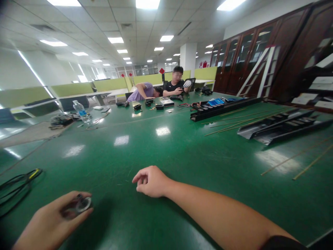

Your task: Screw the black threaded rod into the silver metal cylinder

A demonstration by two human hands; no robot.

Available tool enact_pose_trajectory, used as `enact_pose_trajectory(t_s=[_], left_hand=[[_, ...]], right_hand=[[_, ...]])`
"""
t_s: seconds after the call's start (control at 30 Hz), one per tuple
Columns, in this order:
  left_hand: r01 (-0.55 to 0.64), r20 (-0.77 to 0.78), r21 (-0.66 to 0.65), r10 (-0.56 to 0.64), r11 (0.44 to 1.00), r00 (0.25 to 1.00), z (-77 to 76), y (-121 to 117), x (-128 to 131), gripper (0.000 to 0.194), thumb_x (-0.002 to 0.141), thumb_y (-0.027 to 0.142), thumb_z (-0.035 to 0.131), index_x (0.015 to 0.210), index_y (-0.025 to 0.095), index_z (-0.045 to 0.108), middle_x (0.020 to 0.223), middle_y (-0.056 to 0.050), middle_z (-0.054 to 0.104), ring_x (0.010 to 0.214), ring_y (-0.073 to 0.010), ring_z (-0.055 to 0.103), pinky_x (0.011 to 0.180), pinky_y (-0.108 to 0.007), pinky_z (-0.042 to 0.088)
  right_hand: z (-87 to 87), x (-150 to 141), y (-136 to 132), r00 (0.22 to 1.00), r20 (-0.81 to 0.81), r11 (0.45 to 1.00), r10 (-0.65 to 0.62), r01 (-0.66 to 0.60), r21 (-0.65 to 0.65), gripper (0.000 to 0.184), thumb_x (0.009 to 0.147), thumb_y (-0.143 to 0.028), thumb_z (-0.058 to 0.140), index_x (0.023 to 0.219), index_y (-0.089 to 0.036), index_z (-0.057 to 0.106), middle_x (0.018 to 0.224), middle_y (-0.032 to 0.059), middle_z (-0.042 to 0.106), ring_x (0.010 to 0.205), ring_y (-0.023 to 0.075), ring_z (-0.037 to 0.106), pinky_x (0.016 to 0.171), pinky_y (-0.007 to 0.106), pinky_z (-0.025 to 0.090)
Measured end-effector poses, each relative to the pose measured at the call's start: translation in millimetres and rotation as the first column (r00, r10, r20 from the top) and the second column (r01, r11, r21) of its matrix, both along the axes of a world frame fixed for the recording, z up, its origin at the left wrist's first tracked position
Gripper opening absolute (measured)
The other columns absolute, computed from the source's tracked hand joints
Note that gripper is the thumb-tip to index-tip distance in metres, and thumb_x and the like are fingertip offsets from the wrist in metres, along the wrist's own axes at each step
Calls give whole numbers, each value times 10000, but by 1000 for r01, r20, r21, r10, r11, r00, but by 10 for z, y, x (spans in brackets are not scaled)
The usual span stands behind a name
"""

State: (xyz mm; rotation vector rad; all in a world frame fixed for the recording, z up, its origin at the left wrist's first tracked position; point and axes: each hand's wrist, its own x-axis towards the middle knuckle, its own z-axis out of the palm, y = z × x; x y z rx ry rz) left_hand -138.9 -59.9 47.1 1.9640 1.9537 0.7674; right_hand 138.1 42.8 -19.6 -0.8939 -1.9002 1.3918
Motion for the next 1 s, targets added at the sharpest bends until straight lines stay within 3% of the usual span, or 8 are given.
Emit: enact_pose_trajectory(t_s=[0.13,0.23,0.43,0.57,0.7,0.83,0.93,1.0], left_hand=[[146,-1,-4,-146,989,989,14,435,670,180,724,256,627,892,229,684,841,5,711,739,-189,661,686,-269,517],[219,73,5,-219,976,973,-133,508,933,189,751,202,585,903,226,694,826,5,709,732,-178,655,676,-260,498],[255,133,5,-254,967,958,-425,426,777,194,784,341,693,955,252,706,908,7,723,827,-196,669,757,-278,510],[278,122,43,-282,960,952,-424,456,738,232,801,375,698,1001,256,703,934,-3,715,846,-198,664,776,-287,506],[360,98,9,-359,933,928,-388,449,797,225,823,329,677,1037,269,704,946,-11,703,876,-194,657,803,-285,496],[387,85,-19,-384,922,919,-409,441,825,232,829,289,661,1058,281,693,966,-11,697,891,-192,653,816,-285,486],[351,114,-40,-344,936,932,-444,447,830,353,788,263,690,1137,281,646,1023,-10,699,940,-198,651,865,-297,474],[321,154,-66,-308,945,939,-448,446,839,377,760,242,702,1127,267,619,1021,-3,697,932,-192,651,852,-287,471]], right_hand=[[-19,5,-7,999,28,999,-17,16,42,352,670,-114,701,1020,-152,699,801,3,667,575,78,557,546,189,444],[-23,11,-8,998,7,996,-68,67,57,373,667,-88,687,1034,-151,676,813,-6,648,576,74,560,541,183,437],[-23,31,4,999,27,997,-20,17,80,437,651,-18,635,1058,-176,662,865,-6,652,592,67,562,543,173,433],[-38,35,-30,997,-27,995,-69,67,-76,494,619,-22,680,1094,-150,636,880,9,648,613,76,577,575,193,460],[-49,79,-84,990,-16,987,-139,137,-85,574,596,-33,707,1151,-145,610,893,10,623,614,88,589,571,210,468],[-22,149,-134,997,-34,998,-67,67,18,571,628,-49,699,1176,-173,598,919,7,626,639,92,588,621,226,486],[-8,172,-158,1000,8,992,-9,8,125,571,643,-56,682,1188,-200,596,934,2,636,663,103,593,660,241,497],[-4,176,-168,1000,15,992,-16,14,126,560,652,-69,680,1189,-200,590,921,0,638,654,106,589,650,239,498]])
